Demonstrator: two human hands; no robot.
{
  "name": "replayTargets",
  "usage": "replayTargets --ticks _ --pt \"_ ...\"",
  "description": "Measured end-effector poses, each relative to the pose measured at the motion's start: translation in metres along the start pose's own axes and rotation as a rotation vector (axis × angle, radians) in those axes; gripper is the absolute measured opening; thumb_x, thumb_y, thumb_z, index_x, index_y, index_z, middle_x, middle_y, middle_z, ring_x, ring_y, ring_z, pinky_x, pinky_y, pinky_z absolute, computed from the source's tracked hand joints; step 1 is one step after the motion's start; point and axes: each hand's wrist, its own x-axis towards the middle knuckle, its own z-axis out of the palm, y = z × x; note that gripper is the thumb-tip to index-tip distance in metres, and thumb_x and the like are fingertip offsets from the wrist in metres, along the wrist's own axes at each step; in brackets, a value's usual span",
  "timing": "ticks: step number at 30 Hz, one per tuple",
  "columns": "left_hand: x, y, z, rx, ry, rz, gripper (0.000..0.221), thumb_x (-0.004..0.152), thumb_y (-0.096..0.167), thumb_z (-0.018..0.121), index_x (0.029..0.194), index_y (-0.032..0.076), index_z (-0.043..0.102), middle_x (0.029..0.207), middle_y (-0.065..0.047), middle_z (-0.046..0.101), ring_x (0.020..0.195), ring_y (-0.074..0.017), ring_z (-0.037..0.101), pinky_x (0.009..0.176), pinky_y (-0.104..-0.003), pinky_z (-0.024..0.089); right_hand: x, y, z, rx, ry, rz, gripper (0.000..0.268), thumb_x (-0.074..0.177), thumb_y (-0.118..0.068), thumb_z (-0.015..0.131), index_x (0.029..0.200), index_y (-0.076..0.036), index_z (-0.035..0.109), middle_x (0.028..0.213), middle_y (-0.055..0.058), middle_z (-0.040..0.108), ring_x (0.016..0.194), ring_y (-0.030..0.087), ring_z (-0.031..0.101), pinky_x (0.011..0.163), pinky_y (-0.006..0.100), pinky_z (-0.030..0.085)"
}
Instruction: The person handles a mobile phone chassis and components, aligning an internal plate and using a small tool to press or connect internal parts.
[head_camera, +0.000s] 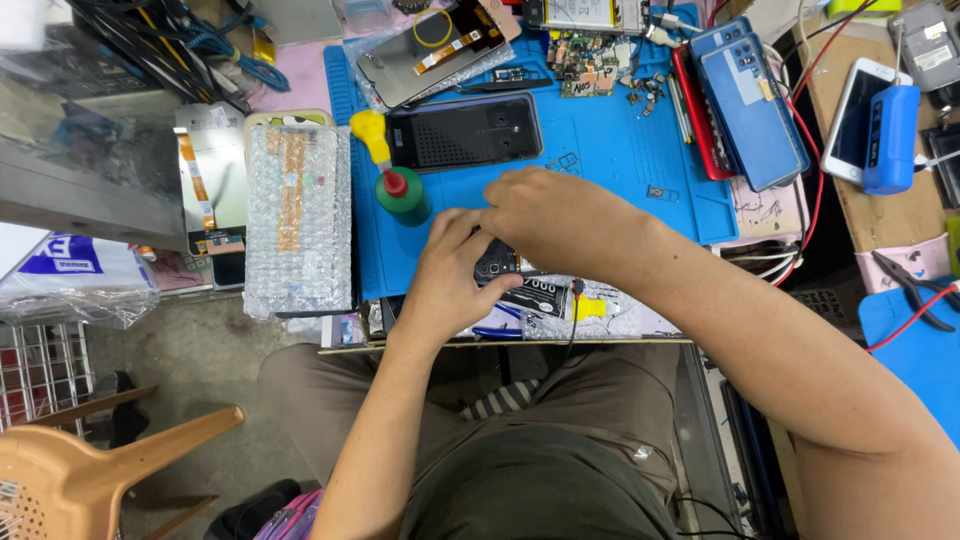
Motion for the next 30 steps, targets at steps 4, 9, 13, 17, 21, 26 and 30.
replayTargets --ticks 4,9,13,17,21,26,30 --pt "-0.003 -0.010 0.004 0.007 0.010 0.005 0.063 0.068 0.027 0.092 0.119 -0.002 0.068 0.128 -0.014 0.064 0.122 -0.0356 0.054 0.104 -0.044 0.048 0.006 0.005 0.001 0.093 -0.082 0.082 0.021 0.064 -0.001 0.075 0.084 -0.002 0.072 0.082 0.013 0.068 0.088 0.034 0.069 0.078 0.044 0.054" --pt "-0.004 -0.013 0.006 0.016 0.023 0.031 0.059 0.071 0.025 0.091 0.119 0.000 0.069 0.128 -0.016 0.062 0.120 -0.0369 0.054 0.103 -0.045 0.049 0.011 -0.014 0.006 0.178 -0.003 0.360 0.024 0.059 -0.007 0.079 0.082 -0.001 0.071 0.082 0.017 0.069 0.083 0.037 0.068 0.075 0.045 0.053" --pt "-0.003 -0.010 0.005 0.009 0.031 0.045 0.054 0.071 0.024 0.089 0.117 0.002 0.071 0.130 -0.016 0.062 0.118 -0.0375 0.053 0.101 -0.045 0.049 0.016 -0.015 0.009 0.069 -0.054 0.268 0.025 0.064 -0.010 0.080 0.085 -0.001 0.070 0.084 0.017 0.068 0.086 0.034 0.069 0.074 0.041 0.054" --pt "-0.005 -0.013 0.004 0.019 0.022 0.058 0.052 0.072 0.026 0.090 0.112 0.001 0.069 0.127 -0.014 0.062 0.120 -0.0380 0.053 0.104 -0.047 0.048 0.010 0.000 0.008 -0.071 0.036 -0.064 0.014 0.066 -0.007 0.077 0.078 -0.003 0.070 0.084 0.012 0.069 0.088 0.030 0.069 0.078 0.040 0.055" --pt "-0.007 -0.014 0.006 0.015 0.019 0.050 0.053 0.073 0.027 0.090 0.114 0.001 0.068 0.129 -0.015 0.061 0.121 -0.0380 0.052 0.103 -0.047 0.048 0.011 0.000 0.013 0.009 -0.055 -0.010 0.020 0.060 -0.014 0.080 0.073 -0.001 0.071 0.079 0.014 0.068 0.085 0.033 0.068 0.080 0.043 0.054" --pt "-0.007 -0.014 0.004 0.005 0.023 0.042 0.060 0.072 0.027 0.089 0.122 0.001 0.069 0.129 -0.014 0.061 0.120 -0.0370 0.052 0.103 -0.047 0.048 0.017 -0.012 0.019 0.123 -0.026 0.356 0.016 0.060 -0.004 0.073 0.075 0.001 0.072 0.082 0.020 0.067 0.080 0.036 0.068 0.074 0.044 0.057" --pt "-0.005 -0.010 0.003 0.025 0.013 0.040 0.056 0.071 0.027 0.090 0.118 0.004 0.071 0.130 -0.014 0.061 0.120 -0.0368 0.053 0.102 -0.046 0.048 0.019 -0.016 0.017 0.090 -0.024 0.389 0.015 0.061 -0.003 0.072 0.075 0.001 0.073 0.083 0.023 0.066 0.078 0.038 0.069 0.071 0.044 0.058"
